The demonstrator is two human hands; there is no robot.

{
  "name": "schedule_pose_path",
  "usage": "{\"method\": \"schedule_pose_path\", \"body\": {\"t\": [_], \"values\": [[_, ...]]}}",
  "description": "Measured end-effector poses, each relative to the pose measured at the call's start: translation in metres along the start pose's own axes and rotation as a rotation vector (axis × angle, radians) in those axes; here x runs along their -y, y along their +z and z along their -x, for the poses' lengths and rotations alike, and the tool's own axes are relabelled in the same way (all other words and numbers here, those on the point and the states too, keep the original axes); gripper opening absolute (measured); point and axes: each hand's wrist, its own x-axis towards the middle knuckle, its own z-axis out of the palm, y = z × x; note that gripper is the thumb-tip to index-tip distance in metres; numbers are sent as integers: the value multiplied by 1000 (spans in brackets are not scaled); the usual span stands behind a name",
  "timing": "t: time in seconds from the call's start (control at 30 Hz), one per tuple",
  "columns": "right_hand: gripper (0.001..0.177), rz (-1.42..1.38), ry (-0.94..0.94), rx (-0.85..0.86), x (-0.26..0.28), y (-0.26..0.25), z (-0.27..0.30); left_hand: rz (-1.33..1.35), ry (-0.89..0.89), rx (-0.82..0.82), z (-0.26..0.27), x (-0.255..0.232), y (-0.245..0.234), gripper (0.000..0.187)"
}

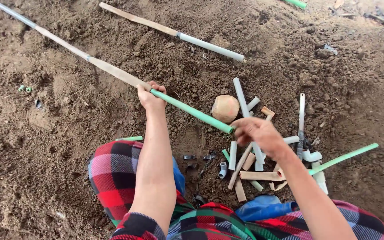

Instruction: The person sits on the ground and assembles various plastic pipe segments and fittings. They connect a green pipe to a gray pipe, then use a hand saw to cut a long gray pipe segment that is resting on a coconut shell.

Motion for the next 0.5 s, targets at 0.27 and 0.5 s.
{"method": "schedule_pose_path", "body": {"t": [0.27,0.5], "values": [[51,889,380,-275,-232,-89,-74,-29,-129,-3,33,49,-20,39],[42,965,433,-303,-256,-72,-73,-128,-102,-48,43,54,-30,37]]}}
